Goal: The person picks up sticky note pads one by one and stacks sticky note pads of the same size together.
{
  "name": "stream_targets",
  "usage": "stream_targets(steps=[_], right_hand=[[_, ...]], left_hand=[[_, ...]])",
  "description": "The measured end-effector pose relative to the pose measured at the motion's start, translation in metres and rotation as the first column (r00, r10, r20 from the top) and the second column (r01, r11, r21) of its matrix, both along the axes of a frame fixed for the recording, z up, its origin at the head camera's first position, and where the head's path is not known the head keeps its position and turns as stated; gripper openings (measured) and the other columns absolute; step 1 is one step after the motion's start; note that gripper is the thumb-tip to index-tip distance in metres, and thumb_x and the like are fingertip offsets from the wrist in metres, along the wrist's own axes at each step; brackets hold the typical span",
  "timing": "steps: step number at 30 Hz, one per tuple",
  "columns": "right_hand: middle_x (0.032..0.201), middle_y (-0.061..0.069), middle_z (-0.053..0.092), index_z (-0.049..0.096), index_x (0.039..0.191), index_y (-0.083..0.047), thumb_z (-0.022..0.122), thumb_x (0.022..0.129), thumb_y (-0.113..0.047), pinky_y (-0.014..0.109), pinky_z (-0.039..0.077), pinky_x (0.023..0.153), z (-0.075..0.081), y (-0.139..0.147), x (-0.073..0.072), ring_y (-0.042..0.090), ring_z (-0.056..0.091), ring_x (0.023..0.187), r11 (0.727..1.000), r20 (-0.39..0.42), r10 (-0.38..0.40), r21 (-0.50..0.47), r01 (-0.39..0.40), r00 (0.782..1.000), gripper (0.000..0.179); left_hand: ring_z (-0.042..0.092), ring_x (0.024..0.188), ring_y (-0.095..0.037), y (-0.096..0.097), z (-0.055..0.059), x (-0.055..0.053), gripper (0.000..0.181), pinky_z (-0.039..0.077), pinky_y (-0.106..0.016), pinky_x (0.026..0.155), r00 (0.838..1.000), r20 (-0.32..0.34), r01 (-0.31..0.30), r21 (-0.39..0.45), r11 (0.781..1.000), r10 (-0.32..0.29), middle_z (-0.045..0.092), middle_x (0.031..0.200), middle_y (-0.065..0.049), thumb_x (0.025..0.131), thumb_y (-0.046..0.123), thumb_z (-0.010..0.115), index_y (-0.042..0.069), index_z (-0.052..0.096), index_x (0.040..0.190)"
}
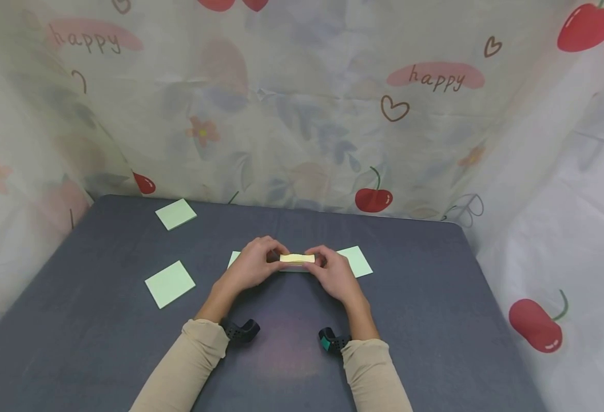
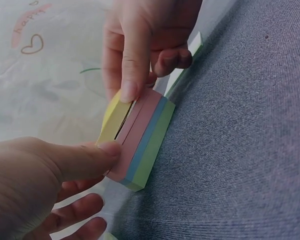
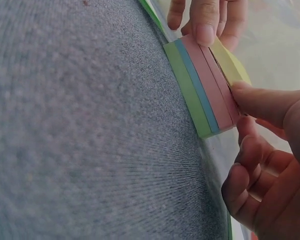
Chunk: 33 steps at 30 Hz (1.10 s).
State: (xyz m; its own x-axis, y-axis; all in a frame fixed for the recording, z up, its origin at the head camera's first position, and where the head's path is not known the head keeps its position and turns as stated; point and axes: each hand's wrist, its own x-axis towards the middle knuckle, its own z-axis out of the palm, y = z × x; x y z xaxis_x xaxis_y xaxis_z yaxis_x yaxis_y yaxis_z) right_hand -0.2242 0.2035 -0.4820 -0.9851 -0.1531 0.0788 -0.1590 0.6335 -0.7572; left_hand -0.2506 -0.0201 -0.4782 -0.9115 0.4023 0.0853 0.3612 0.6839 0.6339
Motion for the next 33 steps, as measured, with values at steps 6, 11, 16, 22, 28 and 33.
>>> stream_targets(steps=[6,11,16,22,28,33], right_hand=[[0.082,0.003,0.060,0.071,0.120,-0.014,0.076,0.093,-0.025,0.025,0.040,0.061,-0.0020,0.0012,-0.0009,0.013,0.050,0.064,1.000,0.021,0.008,0.017,-0.008,1.000,0.030],[0.082,0.003,0.060,0.071,0.120,-0.011,0.078,0.091,-0.024,0.024,0.039,0.061,-0.0033,0.0017,-0.0008,0.011,0.048,0.064,1.000,0.026,0.005,0.028,-0.006,1.000,0.032],[0.082,0.004,0.060,0.071,0.118,-0.010,0.078,0.091,-0.023,0.024,0.039,0.062,-0.0044,0.0023,-0.0009,0.012,0.049,0.066,0.999,0.024,0.007,0.033,-0.008,1.000,0.031],[0.082,0.005,0.062,0.071,0.118,-0.009,0.077,0.091,-0.022,0.025,0.040,0.064,-0.0038,0.0026,-0.0007,0.013,0.051,0.068,0.999,0.018,0.020,0.042,-0.021,1.000,0.030],[0.082,0.005,0.064,0.070,0.119,-0.009,0.076,0.092,-0.021,0.027,0.042,0.066,-0.0045,0.0020,-0.0007,0.013,0.052,0.069,0.998,0.022,0.029,0.059,-0.031,0.999,0.030],[0.083,0.005,0.065,0.069,0.119,-0.010,0.075,0.093,-0.023,0.028,0.043,0.067,-0.0058,0.0022,-0.0012,0.012,0.053,0.069,0.996,0.026,0.034,0.078,-0.036,0.999,0.029]], left_hand=[[0.060,0.100,-0.020,-0.0009,0.0000,0.0003,0.021,0.051,-0.039,0.088,1.000,0.006,0.009,0.003,1.000,-0.009,0.068,0.108,0.000,0.091,0.029,0.078,0.021,0.075,0.111],[0.061,0.102,-0.022,-0.0024,0.0018,0.0002,0.025,0.052,-0.041,0.089,1.000,0.013,0.007,-0.006,1.000,-0.007,0.069,0.110,-0.001,0.088,0.023,0.081,0.020,0.075,0.112],[0.060,0.104,-0.022,-0.0033,0.0013,-0.0002,0.027,0.051,-0.042,0.091,1.000,0.021,-0.003,-0.036,0.999,0.004,0.069,0.110,-0.001,0.088,0.021,0.082,0.019,0.075,0.114],[0.060,0.101,-0.021,-0.0027,0.0005,-0.0012,0.025,0.051,-0.041,0.090,0.999,0.031,-0.010,-0.037,0.999,0.011,0.069,0.109,-0.002,0.089,0.022,0.081,0.018,0.075,0.113],[0.059,0.099,-0.020,-0.0025,0.0000,-0.0001,0.023,0.051,-0.041,0.089,0.999,0.026,-0.018,-0.036,0.999,0.019,0.069,0.108,-0.002,0.089,0.021,0.080,0.018,0.075,0.111],[0.059,0.098,-0.020,-0.0028,-0.0001,0.0010,0.022,0.050,-0.041,0.089,1.000,0.023,-0.014,-0.026,1.000,0.014,0.069,0.107,-0.002,0.090,0.022,0.079,0.018,0.075,0.112]])
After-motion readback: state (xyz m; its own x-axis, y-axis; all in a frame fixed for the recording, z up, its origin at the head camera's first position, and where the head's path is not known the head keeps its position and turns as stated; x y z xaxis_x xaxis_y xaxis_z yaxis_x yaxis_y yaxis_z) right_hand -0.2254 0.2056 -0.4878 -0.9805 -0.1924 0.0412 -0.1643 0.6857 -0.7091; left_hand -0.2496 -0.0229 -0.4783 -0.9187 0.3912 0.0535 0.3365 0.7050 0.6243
